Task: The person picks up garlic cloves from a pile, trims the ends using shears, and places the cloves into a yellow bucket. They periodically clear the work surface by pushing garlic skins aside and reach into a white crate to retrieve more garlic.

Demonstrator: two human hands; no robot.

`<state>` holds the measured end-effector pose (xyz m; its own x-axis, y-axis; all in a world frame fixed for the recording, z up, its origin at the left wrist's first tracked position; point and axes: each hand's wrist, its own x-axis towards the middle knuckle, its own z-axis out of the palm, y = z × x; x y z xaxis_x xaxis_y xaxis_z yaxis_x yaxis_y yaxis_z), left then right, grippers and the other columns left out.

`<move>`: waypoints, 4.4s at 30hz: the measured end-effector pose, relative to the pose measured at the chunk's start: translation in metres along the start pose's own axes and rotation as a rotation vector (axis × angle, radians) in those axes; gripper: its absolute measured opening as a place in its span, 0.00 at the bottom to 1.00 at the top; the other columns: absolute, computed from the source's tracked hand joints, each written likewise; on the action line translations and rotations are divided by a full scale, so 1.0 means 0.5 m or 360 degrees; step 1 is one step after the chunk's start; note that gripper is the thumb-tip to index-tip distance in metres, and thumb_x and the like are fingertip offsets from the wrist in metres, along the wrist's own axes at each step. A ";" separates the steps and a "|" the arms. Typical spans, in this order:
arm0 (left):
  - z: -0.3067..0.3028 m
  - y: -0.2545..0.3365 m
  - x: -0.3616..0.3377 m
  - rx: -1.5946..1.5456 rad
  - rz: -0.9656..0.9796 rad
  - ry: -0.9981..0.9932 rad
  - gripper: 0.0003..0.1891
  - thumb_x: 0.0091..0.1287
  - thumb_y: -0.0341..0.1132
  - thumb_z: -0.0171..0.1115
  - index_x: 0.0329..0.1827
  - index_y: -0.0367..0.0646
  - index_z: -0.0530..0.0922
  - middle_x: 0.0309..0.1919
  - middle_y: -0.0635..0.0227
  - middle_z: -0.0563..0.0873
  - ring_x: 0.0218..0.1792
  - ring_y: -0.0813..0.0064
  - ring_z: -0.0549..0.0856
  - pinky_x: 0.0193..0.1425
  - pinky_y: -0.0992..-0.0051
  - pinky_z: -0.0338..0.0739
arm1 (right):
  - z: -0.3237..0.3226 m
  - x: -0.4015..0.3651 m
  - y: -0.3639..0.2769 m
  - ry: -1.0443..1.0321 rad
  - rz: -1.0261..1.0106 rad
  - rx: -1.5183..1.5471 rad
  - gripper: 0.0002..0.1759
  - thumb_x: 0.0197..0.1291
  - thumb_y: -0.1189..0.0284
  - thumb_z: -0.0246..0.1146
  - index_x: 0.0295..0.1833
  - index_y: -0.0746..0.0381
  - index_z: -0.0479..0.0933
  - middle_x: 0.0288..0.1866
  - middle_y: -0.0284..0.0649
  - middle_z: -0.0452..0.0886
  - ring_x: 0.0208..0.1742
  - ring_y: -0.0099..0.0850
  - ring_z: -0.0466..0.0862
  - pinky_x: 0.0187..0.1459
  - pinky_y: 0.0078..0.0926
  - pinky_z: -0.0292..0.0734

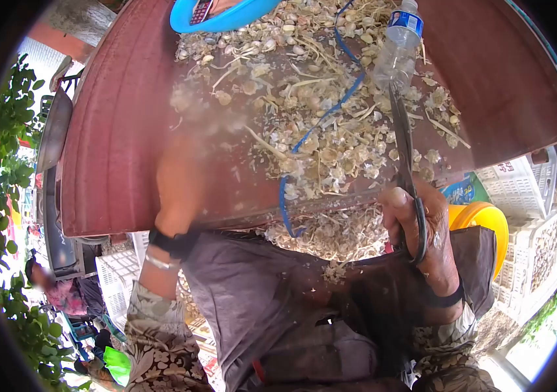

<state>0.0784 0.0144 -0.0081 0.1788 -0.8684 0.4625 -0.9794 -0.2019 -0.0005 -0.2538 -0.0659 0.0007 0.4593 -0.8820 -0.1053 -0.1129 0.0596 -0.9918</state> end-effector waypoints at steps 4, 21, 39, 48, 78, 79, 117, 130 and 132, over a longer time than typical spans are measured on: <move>0.096 0.016 0.074 -0.0281 -0.0135 -0.0136 0.08 0.60 0.27 0.60 0.43 0.40 0.80 0.32 0.50 0.82 0.35 0.50 0.82 0.42 0.64 0.75 | 0.005 -0.002 0.005 -0.0047 -0.0005 -0.0003 0.22 0.60 0.58 0.67 0.28 0.65 0.70 0.21 0.28 0.63 0.26 0.19 0.62 0.26 0.23 0.60; -0.092 0.182 -0.024 -0.2402 -0.0836 -0.0525 0.11 0.62 0.27 0.66 0.46 0.35 0.77 0.39 0.63 0.84 0.35 0.77 0.83 0.42 0.80 0.77 | 0.049 -0.028 0.029 -0.0170 -0.0749 -0.0948 0.28 0.50 0.52 0.71 0.37 0.67 0.72 0.29 0.51 0.74 0.31 0.54 0.76 0.33 0.41 0.70; -0.179 0.004 -0.173 -0.0356 -0.0332 -0.0097 0.08 0.64 0.22 0.56 0.44 0.34 0.79 0.37 0.56 0.83 0.39 0.61 0.82 0.45 0.67 0.75 | 0.021 -0.035 -0.019 -0.0272 -0.0194 -0.0136 0.25 0.57 0.55 0.69 0.35 0.70 0.74 0.23 0.35 0.68 0.29 0.22 0.65 0.30 0.26 0.65; 0.048 -0.028 -0.001 0.0091 0.0006 -0.0325 0.08 0.57 0.21 0.53 0.39 0.37 0.76 0.34 0.49 0.81 0.41 0.47 0.81 0.42 0.57 0.75 | 0.011 -0.019 -0.005 -0.0281 -0.0215 -0.0278 0.25 0.58 0.56 0.69 0.34 0.70 0.74 0.25 0.38 0.69 0.31 0.23 0.67 0.32 0.25 0.66; -0.052 0.113 -0.159 -0.0755 -0.0283 -0.0472 0.11 0.60 0.28 0.62 0.46 0.40 0.78 0.40 0.55 0.79 0.41 0.53 0.79 0.46 0.62 0.74 | 0.017 -0.025 -0.010 -0.0069 -0.0037 -0.0015 0.21 0.59 0.55 0.67 0.32 0.63 0.75 0.20 0.27 0.70 0.19 0.15 0.68 0.21 0.16 0.61; -0.058 0.138 -0.172 -0.0918 -0.0288 -0.0532 0.11 0.62 0.30 0.60 0.48 0.43 0.78 0.42 0.56 0.79 0.44 0.54 0.80 0.49 0.62 0.74 | 0.018 -0.026 -0.011 -0.0063 -0.0021 0.0007 0.21 0.59 0.55 0.67 0.32 0.63 0.75 0.20 0.26 0.70 0.19 0.15 0.68 0.21 0.16 0.61; 0.122 -0.063 0.040 -0.0799 -0.0219 -0.0351 0.16 0.59 0.20 0.58 0.49 0.45 0.83 0.54 0.60 0.78 0.56 0.61 0.77 0.63 0.69 0.69 | 0.006 0.000 0.010 -0.0135 -0.0060 -0.0278 0.26 0.50 0.56 0.74 0.36 0.70 0.76 0.25 0.37 0.72 0.26 0.23 0.72 0.28 0.23 0.67; 0.141 -0.182 0.183 -0.0022 0.0035 -0.0007 0.14 0.66 0.39 0.58 0.46 0.38 0.82 0.31 0.57 0.86 0.35 0.70 0.86 0.39 0.71 0.77 | 0.004 0.006 -0.024 -0.0114 0.0193 -0.0118 0.26 0.51 0.56 0.73 0.37 0.69 0.75 0.25 0.34 0.74 0.26 0.21 0.75 0.28 0.20 0.72; 0.245 -0.264 0.213 -0.0027 -0.0212 -0.0083 0.13 0.64 0.38 0.59 0.46 0.39 0.82 0.32 0.56 0.86 0.36 0.69 0.87 0.41 0.70 0.78 | 0.012 0.006 -0.018 -0.0092 0.0220 -0.0138 0.26 0.50 0.52 0.71 0.36 0.66 0.77 0.26 0.31 0.75 0.28 0.20 0.73 0.31 0.20 0.67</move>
<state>0.2385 -0.1071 -0.0675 0.3114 -0.8568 0.4110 -0.9480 -0.3097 0.0728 -0.2459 -0.0662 0.0091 0.4837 -0.8397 -0.2468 -0.2530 0.1358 -0.9579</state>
